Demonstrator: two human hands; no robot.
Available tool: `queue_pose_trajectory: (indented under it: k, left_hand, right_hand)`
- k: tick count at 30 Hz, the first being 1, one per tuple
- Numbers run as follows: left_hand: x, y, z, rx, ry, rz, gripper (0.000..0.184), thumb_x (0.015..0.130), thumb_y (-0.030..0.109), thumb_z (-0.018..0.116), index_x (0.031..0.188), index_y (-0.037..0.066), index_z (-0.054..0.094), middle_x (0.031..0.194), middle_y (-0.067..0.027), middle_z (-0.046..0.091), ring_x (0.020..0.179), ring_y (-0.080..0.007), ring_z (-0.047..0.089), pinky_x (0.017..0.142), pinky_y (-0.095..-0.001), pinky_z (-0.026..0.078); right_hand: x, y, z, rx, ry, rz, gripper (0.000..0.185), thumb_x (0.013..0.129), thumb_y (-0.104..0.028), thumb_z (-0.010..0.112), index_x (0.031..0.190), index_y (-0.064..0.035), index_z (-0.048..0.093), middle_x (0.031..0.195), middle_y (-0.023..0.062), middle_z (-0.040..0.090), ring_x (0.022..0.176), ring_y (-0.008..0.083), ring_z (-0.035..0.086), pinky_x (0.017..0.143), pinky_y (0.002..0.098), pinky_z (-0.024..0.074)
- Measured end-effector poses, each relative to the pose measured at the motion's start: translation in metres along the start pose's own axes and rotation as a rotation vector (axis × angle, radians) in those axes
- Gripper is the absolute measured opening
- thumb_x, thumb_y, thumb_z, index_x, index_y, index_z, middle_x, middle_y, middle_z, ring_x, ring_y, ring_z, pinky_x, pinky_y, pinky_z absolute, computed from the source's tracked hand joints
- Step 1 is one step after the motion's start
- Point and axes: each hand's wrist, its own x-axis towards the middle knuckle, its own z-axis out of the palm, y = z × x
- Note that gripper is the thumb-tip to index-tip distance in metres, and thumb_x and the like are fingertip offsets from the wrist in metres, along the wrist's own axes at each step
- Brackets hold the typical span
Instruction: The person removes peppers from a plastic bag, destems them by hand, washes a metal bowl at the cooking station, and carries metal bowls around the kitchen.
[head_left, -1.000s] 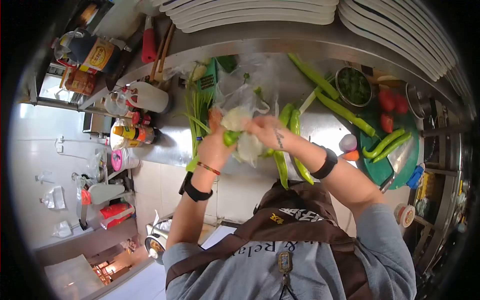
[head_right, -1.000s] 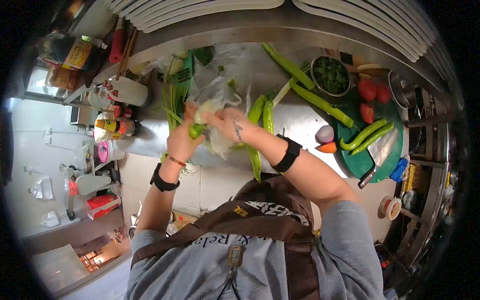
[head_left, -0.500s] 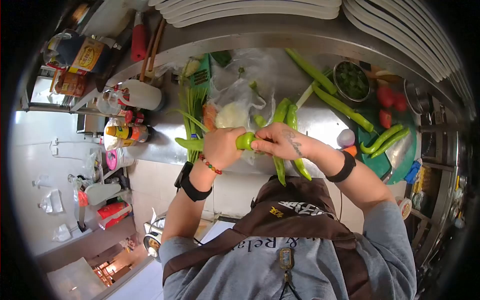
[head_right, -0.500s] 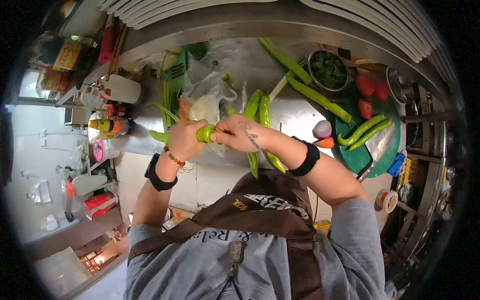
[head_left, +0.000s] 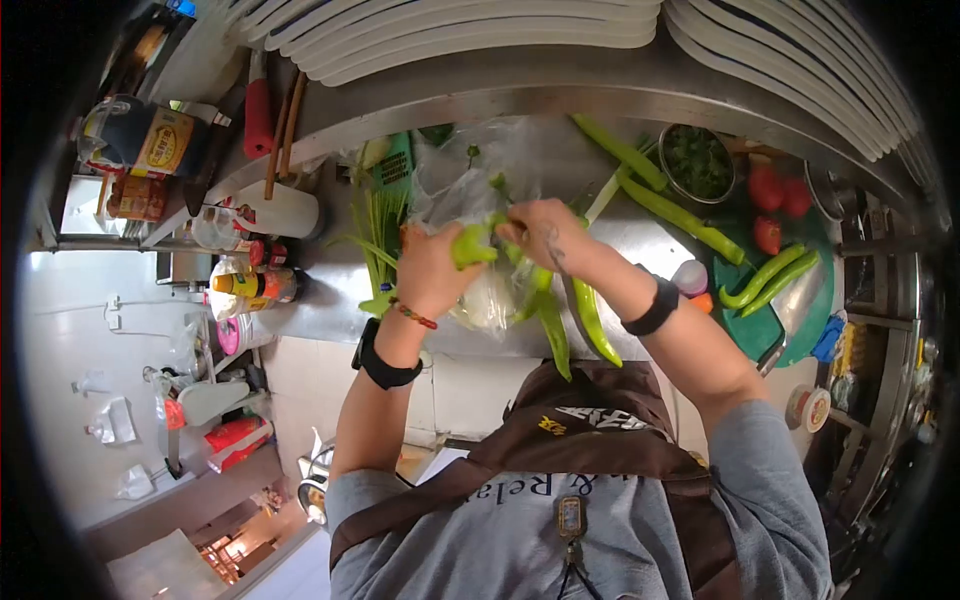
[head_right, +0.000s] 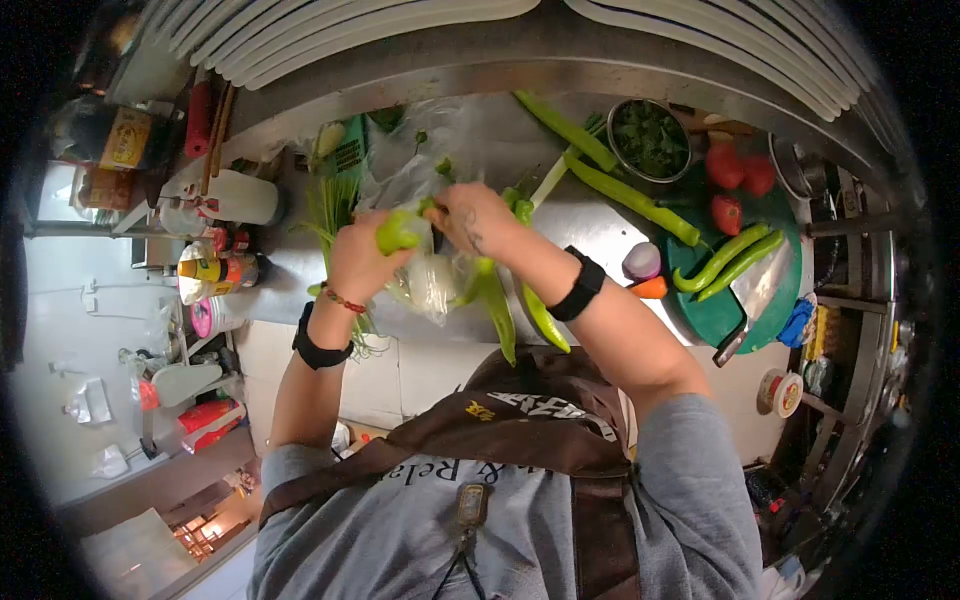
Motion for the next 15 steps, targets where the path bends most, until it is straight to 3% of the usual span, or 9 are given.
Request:
queue_pose_trajectory:
  k: [1,4,7,9,11,14,15]
  left_hand:
    - [0.003,-0.014,0.004,-0.015,0.073,-0.002,0.043,0.07,0.031,0.076,0.1,0.003,0.062,0.082,-0.0169,0.068,0.077,-0.0385,0.064,0.066,-0.0432,0.051]
    - [0.009,-0.005,-0.018,-0.352,-0.04,-0.16,0.037,0.075,0.025,0.077,0.098,0.001,0.062,0.084,-0.011,0.068,0.069,-0.0186,0.064,0.063,-0.034,0.051]
    - [0.024,0.02,-0.044,-0.609,-0.23,-0.374,0.029,0.082,0.022,0.073,0.098,0.0,0.061,0.083,-0.0077,0.066,0.069,-0.0139,0.06,0.063,-0.0311,0.05]
    - [0.036,0.03,-0.019,-1.11,-0.206,-0.459,0.026,0.085,0.021,0.071,0.098,0.001,0.061,0.083,-0.0078,0.065,0.07,-0.0152,0.06,0.065,-0.0307,0.05]
    - [0.049,0.051,0.008,-1.445,-0.2,-0.432,0.025,0.088,0.021,0.068,0.101,0.001,0.061,0.087,-0.0082,0.064,0.074,-0.0176,0.06,0.069,-0.0323,0.05]
    - [0.064,0.104,0.054,-1.664,-0.345,-0.326,0.029,0.089,0.026,0.066,0.102,0.0,0.06,0.094,-0.0071,0.063,0.083,-0.0151,0.06,0.071,-0.0296,0.049]
    - [0.072,0.109,0.078,-1.46,-0.426,-0.281,0.035,0.089,0.029,0.066,0.108,0.0,0.059,0.103,-0.0085,0.061,0.092,-0.0166,0.059,0.079,-0.0317,0.048]
  right_hand:
    - [0.011,0.001,-0.006,0.006,-0.101,0.052,0.038,0.08,-0.035,0.07,0.095,-0.0008,0.064,0.081,0.0265,0.061,0.08,0.0444,0.06,0.069,0.0433,0.0496]
    - [0.028,0.024,0.02,0.015,0.121,0.024,0.054,0.083,-0.039,0.068,0.116,0.0028,0.056,0.098,0.0295,0.061,0.094,0.0427,0.061,0.079,0.041,0.0496]
    - [-0.003,0.009,0.03,0.034,0.3,-0.182,0.07,0.083,-0.041,0.068,0.131,0.0047,0.043,0.119,0.0273,0.057,0.109,0.0388,0.058,0.089,0.0405,0.0471]
    - [-0.047,-0.02,0.022,0.752,-0.121,-0.028,0.074,0.081,-0.035,0.071,0.136,0.0001,0.037,0.122,0.0188,0.056,0.113,0.0301,0.055,0.096,0.0407,0.0422]
    - [-0.085,-0.018,0.026,0.933,-0.101,0.059,0.069,0.085,-0.023,0.068,0.14,-0.0022,0.032,0.11,0.012,0.058,0.098,0.0224,0.059,0.086,0.0369,0.048]
    - [-0.143,0.003,0.002,0.969,0.315,0.391,0.062,0.089,-0.013,0.062,0.142,-0.0037,0.03,0.101,0.0084,0.056,0.083,0.0159,0.059,0.073,0.0307,0.0504]
    - [-0.166,0.019,-0.007,0.931,0.496,0.478,0.058,0.09,-0.012,0.061,0.14,-0.0048,0.032,0.101,0.0073,0.056,0.083,0.0142,0.057,0.071,0.0296,0.05]
